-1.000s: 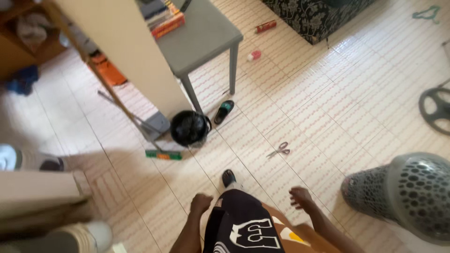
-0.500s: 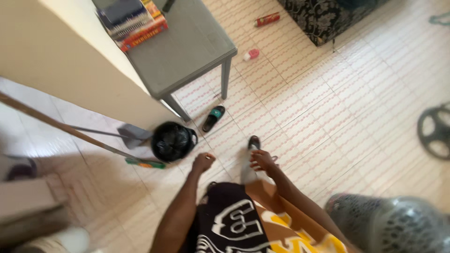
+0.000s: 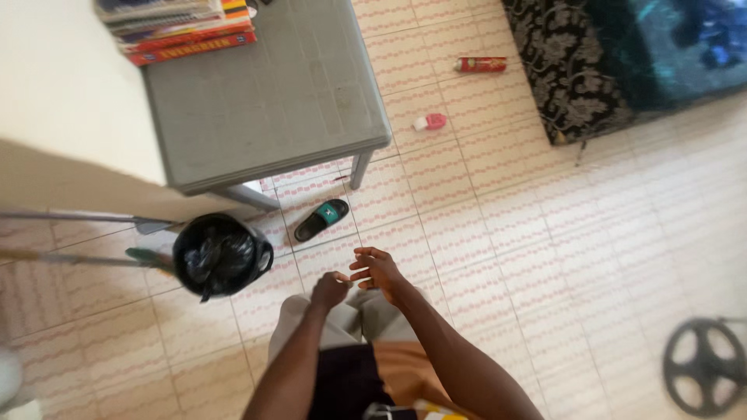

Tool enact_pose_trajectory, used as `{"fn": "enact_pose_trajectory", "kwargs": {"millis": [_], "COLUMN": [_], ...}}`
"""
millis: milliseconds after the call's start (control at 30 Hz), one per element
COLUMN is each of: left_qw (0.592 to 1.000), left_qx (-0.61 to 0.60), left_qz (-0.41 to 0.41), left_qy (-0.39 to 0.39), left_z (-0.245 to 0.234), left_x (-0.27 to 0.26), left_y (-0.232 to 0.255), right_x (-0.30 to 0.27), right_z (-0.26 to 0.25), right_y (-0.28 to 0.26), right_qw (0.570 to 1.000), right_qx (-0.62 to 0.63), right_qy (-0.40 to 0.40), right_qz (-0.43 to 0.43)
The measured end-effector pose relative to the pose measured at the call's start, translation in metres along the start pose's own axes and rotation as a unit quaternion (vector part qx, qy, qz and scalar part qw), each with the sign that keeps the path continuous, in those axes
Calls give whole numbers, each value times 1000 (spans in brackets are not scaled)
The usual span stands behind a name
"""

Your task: The person picks up scattered slippers from the bedroom floor and places them onto a shoe rack, then picks up a hat from the bed and sets it on a small table, and finally picks up plastic bottles from the floor.

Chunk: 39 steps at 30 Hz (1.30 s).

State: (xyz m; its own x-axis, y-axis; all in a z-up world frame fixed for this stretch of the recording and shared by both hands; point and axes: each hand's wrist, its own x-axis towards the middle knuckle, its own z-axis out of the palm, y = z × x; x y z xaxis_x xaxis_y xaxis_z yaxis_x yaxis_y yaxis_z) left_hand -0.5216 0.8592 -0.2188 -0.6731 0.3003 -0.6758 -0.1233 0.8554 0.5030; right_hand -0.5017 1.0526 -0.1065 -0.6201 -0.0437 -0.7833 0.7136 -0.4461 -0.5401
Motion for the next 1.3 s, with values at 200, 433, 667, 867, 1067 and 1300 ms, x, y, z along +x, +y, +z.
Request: {"fn": "enact_pose_trajectory", "kwargs": {"millis": [200, 433, 667, 867, 1067, 1300], "left_qw": [965, 792, 690, 619, 455, 443], "left_qx": [194, -541, -668, -770, -890, -894], "left_qz": [160, -161, -216, -155, -5, 30], "left_qy": [81, 234, 177, -11, -18, -53], "left_z": [106, 172, 173, 106, 38, -49], "left_x": [189, 423, 508, 461, 277, 19], "left_y": [-58, -163, -186, -148, -34, 95], "right_x": [116, 231, 336, 359, 265, 117], "right_z": [-38, -99, -140, -137, -84, -29], "right_y": [12, 56, 102, 124, 125, 75], "right_qw": [963, 950, 946, 973, 962, 941], "right_qx": [259, 300, 313, 204, -152, -167], "right_qy": [-7, -75, 17, 79, 225, 38], "right_qz": [79, -31, -78, -69, -3, -290]}}
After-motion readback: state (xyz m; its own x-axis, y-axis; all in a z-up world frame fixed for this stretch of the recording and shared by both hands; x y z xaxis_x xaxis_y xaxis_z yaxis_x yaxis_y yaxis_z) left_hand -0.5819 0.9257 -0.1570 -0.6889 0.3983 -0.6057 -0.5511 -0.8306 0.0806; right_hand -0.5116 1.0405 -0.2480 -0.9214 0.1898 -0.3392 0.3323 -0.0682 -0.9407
